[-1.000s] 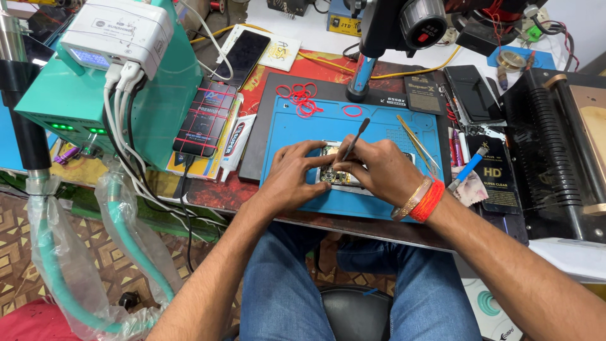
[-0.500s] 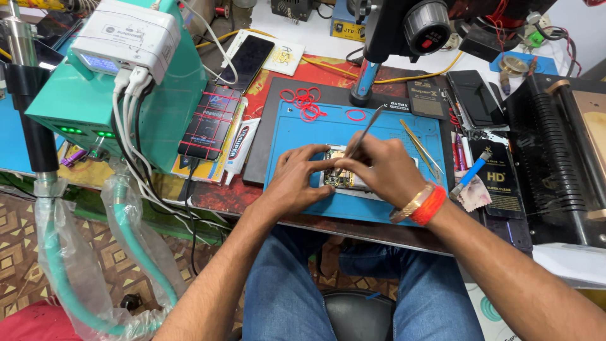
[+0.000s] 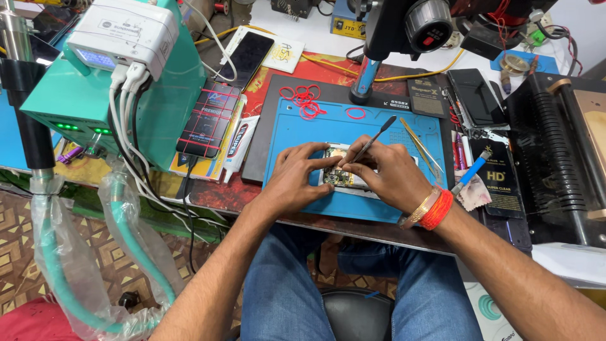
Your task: The person repairs a disassembled smartphone on a blue silicone mat, using tweezers and a small screwdriver to work on the internal board and connectors. They reposition the phone body, lift and adjust small internal components, and press parts into place by hand.
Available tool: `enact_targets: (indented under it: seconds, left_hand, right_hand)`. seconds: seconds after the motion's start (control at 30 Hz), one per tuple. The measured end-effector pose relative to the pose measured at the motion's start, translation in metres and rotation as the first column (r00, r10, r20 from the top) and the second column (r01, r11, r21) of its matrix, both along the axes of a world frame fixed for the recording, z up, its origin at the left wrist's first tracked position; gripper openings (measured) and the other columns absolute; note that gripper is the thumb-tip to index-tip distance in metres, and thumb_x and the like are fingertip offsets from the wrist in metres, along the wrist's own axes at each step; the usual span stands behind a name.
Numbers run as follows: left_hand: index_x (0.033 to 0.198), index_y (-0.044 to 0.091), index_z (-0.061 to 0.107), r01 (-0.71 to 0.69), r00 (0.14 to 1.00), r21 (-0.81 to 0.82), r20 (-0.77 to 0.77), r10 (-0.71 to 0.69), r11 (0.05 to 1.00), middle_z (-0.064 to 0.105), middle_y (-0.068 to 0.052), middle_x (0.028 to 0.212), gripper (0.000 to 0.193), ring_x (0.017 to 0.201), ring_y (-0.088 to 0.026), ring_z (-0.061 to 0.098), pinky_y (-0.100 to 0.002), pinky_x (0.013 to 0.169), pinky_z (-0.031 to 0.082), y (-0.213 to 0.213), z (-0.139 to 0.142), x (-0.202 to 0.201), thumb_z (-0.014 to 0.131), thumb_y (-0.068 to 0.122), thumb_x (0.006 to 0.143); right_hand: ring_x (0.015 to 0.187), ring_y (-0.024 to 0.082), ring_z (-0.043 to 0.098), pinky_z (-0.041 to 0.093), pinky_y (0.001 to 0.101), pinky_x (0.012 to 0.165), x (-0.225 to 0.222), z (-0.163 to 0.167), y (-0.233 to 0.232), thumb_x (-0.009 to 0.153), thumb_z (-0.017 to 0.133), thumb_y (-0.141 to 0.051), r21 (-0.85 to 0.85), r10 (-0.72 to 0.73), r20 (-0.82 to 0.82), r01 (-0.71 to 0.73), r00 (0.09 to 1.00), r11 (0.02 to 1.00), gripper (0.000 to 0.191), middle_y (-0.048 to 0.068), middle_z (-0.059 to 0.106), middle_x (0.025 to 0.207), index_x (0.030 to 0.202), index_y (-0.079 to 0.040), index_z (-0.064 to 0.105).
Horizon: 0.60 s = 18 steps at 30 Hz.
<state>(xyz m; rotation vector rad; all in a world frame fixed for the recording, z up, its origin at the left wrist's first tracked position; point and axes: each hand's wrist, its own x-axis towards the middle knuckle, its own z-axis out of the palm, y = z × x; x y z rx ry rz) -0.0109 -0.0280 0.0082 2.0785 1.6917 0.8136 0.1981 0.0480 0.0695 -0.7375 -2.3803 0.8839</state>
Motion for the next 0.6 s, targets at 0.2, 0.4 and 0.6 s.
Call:
enact_targets:
  seconds: [0.2,0.4,0.6]
  left_hand:
    - [0.137,0.027,0.067,-0.001,1.000,-0.007,0.003,0.001,1.000,0.053,-0.009,0.150,0.062,0.141,-0.028,0.044,-0.047,0.118,0.024,-0.0008,0.0014,-0.0005,0.076,0.031,0.076]
    - [0.137,0.027,0.067,-0.005,1.000,-0.020,0.005,0.005,1.000,0.053,-0.009,0.150,0.063,0.142,-0.029,0.042,-0.047,0.118,0.024,-0.0011,0.0037,0.0007,0.076,0.031,0.075]
    - [0.138,0.027,0.066,-0.003,1.000,-0.021,0.004,0.003,1.000,0.052,-0.009,0.150,0.063,0.142,-0.030,0.041,-0.048,0.118,0.023,-0.0018,0.0046,-0.0005,0.077,0.032,0.076]
  right_hand:
    - [0.085,0.021,0.081,0.063,0.0306,0.068,-0.0006,-0.0030,0.0007,0.092,0.073,-0.015,-0.001,-0.015,0.012,0.015,1.000,1.000,0.016,0.012,0.080,0.087,0.097,-0.002,0.065]
    - [0.084,0.021,0.081,0.063,0.0306,0.067,-0.0019,-0.0014,0.0007,0.092,0.073,-0.015,0.003,-0.016,0.028,0.016,0.999,1.000,0.016,0.012,0.080,0.086,0.097,-0.002,0.065]
    - [0.086,0.023,0.081,0.062,0.0326,0.069,-0.0027,0.0002,-0.0011,0.094,0.070,-0.011,0.033,0.058,-0.012,-0.058,0.998,0.998,0.010,0.010,0.080,0.090,0.100,-0.004,0.068]
